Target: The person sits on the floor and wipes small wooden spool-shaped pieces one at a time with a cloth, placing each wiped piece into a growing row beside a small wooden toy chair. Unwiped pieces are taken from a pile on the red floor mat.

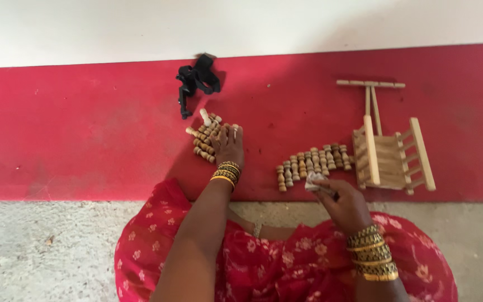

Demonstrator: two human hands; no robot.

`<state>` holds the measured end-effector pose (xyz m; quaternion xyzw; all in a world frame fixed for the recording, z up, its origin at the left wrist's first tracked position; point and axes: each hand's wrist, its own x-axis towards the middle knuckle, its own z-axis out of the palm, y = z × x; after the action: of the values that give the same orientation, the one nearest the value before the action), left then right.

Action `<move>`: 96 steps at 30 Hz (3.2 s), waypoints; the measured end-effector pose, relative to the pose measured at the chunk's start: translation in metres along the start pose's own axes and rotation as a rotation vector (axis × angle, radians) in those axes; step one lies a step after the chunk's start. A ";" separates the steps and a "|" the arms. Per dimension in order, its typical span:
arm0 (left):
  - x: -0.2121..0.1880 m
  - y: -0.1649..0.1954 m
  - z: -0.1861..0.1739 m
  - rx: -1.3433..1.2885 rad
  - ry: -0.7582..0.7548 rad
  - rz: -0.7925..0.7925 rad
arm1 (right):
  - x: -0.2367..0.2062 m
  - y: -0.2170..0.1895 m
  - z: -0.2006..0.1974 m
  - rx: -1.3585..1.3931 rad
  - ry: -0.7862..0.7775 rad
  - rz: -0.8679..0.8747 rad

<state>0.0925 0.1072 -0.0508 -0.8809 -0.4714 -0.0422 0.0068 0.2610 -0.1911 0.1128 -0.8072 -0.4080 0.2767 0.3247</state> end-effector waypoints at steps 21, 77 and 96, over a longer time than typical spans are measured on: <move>-0.019 0.072 -0.037 0.115 -0.450 0.261 | 0.019 0.039 0.000 0.129 -0.048 0.036; -0.093 0.133 -0.044 -2.420 -0.584 -0.439 | 0.007 -0.003 0.075 -0.087 0.316 -0.497; -0.092 0.138 -0.036 -2.156 -0.565 -0.307 | 0.005 -0.005 0.071 -0.336 0.282 -0.617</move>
<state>0.1543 -0.0478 -0.0180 -0.3372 -0.2765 -0.2269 -0.8709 0.2106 -0.1632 0.0707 -0.7183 -0.6230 -0.0186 0.3090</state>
